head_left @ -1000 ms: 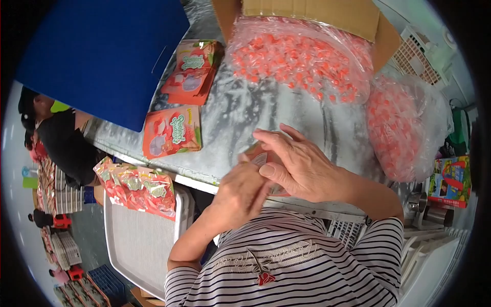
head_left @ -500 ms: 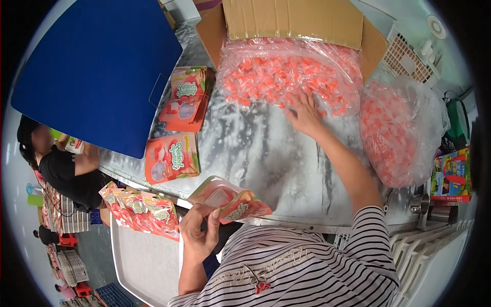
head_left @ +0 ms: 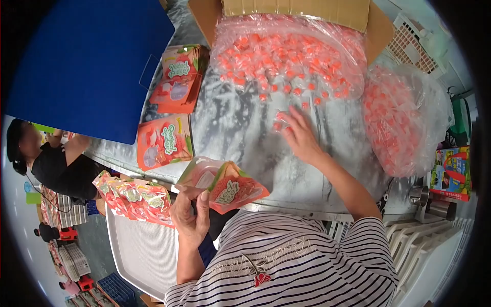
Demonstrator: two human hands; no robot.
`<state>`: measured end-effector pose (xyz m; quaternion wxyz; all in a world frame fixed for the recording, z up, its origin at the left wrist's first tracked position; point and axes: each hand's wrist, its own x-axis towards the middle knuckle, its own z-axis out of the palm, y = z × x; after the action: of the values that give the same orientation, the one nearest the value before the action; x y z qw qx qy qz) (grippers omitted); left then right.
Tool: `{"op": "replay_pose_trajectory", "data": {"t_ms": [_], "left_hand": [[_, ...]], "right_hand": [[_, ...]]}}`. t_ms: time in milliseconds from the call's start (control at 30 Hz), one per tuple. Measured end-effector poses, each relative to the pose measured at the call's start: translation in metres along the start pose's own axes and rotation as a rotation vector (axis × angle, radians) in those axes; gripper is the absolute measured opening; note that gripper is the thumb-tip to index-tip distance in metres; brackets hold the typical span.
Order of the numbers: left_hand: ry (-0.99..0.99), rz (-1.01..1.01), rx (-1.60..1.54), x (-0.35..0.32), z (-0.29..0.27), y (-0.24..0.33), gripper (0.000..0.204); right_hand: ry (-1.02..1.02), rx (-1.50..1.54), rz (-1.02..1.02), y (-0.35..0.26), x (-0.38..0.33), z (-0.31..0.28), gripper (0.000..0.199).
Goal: Taking individual small candies from a large bulk box and placing them into retail packaging bags.
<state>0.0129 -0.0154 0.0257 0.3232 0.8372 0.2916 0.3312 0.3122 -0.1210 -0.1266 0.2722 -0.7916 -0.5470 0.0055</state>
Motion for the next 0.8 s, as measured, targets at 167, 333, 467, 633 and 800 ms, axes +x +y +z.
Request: {"op": "replay_pose_trajectory", "data": {"t_ms": [167,333,467,633,800], "left_hand": [[-0.013,-0.122,-0.090,-0.007,-0.004,-0.004,0.011],[-0.009,-0.083,-0.063,-0.015,-0.001,-0.008,0.012],[0.002,-0.063,-0.040,-0.019,-0.005,-0.003,0.012],[-0.006,-0.071,-0.031,-0.018,-0.005,0.001,0.013],[-0.004,-0.090,-0.017,-0.020,-0.005,0.002,0.012]], "right_hand": [[0.370,0.779,0.421,0.020,-0.022,-0.027,0.033],[0.341,0.923,0.441,0.034,-0.017,-0.040,0.034],[0.281,0.668,0.326,0.029,-0.001,-0.039,0.032],[0.298,0.021,-0.006,0.048,0.019,-0.021,0.027],[0.053,0.484,0.207,0.019,0.001,-0.028,0.032]]}}
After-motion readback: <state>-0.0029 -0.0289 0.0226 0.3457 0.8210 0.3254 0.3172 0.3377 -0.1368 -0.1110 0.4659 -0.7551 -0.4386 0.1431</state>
